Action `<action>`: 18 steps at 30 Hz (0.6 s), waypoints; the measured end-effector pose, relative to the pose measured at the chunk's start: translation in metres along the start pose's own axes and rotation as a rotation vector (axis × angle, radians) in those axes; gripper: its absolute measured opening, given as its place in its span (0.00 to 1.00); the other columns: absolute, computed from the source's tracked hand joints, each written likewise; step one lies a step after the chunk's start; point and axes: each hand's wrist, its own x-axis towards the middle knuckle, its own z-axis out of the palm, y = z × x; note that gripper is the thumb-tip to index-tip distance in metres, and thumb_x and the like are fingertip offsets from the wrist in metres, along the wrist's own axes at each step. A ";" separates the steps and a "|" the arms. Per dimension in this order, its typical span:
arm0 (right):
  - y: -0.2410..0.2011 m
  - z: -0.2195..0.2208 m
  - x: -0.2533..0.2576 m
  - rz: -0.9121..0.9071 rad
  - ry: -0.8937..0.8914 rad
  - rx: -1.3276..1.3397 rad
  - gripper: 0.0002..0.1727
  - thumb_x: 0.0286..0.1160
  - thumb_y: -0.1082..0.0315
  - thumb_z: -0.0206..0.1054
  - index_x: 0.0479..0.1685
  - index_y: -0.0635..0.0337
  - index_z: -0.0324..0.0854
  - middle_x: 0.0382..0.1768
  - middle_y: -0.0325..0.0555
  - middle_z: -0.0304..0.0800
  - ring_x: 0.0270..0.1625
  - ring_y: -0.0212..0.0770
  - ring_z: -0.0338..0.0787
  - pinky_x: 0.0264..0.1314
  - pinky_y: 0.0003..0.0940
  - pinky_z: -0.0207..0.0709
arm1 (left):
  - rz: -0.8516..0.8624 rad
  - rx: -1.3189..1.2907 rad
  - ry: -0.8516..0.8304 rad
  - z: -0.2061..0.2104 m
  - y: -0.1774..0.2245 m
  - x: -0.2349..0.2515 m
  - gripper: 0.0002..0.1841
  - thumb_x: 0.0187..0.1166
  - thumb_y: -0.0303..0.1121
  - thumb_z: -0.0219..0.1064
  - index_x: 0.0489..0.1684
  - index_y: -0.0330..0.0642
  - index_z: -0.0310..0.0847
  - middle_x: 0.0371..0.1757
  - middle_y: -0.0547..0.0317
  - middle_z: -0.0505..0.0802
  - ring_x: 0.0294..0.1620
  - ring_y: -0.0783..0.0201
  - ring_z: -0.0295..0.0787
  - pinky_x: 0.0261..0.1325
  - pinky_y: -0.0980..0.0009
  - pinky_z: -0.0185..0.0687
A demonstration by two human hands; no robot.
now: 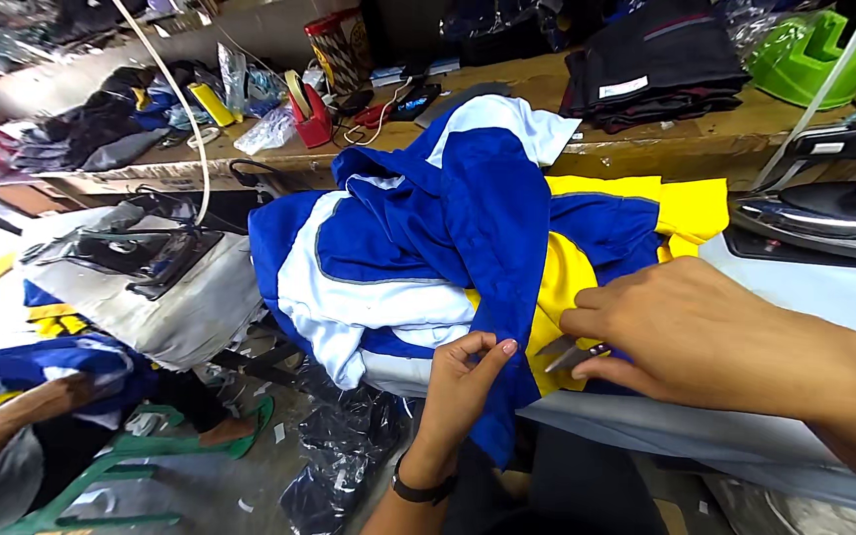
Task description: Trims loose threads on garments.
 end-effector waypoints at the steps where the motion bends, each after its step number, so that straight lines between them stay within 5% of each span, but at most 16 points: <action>1: 0.001 0.007 -0.006 0.095 0.030 0.086 0.20 0.69 0.40 0.66 0.34 0.46 0.87 0.21 0.31 0.77 0.21 0.34 0.81 0.19 0.36 0.68 | -0.042 -0.050 -0.005 0.000 0.000 -0.001 0.05 0.78 0.24 0.68 0.34 0.37 0.89 0.30 0.67 0.92 0.31 0.79 0.87 0.37 0.81 0.84; 3: -0.004 0.036 -0.010 0.336 0.142 0.415 0.21 0.74 0.39 0.63 0.38 0.45 0.85 0.23 0.25 0.79 0.25 0.25 0.79 0.26 0.29 0.69 | -0.110 -0.177 -0.013 0.002 -0.002 -0.005 0.05 0.78 0.22 0.67 0.37 0.37 0.89 0.33 0.65 0.93 0.32 0.77 0.87 0.38 0.80 0.84; 6: -0.025 0.081 -0.005 0.504 0.284 1.161 0.11 0.82 0.58 0.66 0.46 0.55 0.86 0.33 0.26 0.87 0.33 0.14 0.81 0.37 0.12 0.76 | -0.178 -0.317 -0.023 0.007 -0.006 -0.007 0.06 0.80 0.22 0.64 0.37 0.38 0.88 0.34 0.63 0.93 0.34 0.76 0.88 0.40 0.79 0.85; 9: -0.043 0.101 0.004 0.574 0.439 1.634 0.04 0.80 0.69 0.66 0.37 0.50 0.77 0.23 0.22 0.76 0.19 0.15 0.68 0.21 0.11 0.62 | -0.182 -0.335 0.013 0.011 -0.008 -0.008 0.07 0.80 0.22 0.63 0.37 0.37 0.87 0.34 0.61 0.94 0.34 0.75 0.89 0.40 0.78 0.86; 13: -0.048 0.109 0.007 0.598 0.528 1.835 0.08 0.77 0.73 0.67 0.33 0.48 0.78 0.17 0.22 0.73 0.15 0.16 0.66 0.18 0.12 0.60 | -0.100 -0.320 0.057 0.012 -0.009 -0.010 0.08 0.80 0.22 0.64 0.35 0.37 0.89 0.34 0.63 0.93 0.32 0.78 0.86 0.39 0.82 0.81; 18: -0.055 0.109 0.008 0.631 0.552 1.895 0.05 0.79 0.73 0.65 0.37 0.52 0.80 0.19 0.25 0.76 0.16 0.17 0.69 0.18 0.12 0.62 | -0.197 -0.517 -0.011 0.013 -0.013 -0.009 0.07 0.82 0.25 0.63 0.38 0.39 0.88 0.34 0.61 0.93 0.29 0.78 0.85 0.33 0.83 0.80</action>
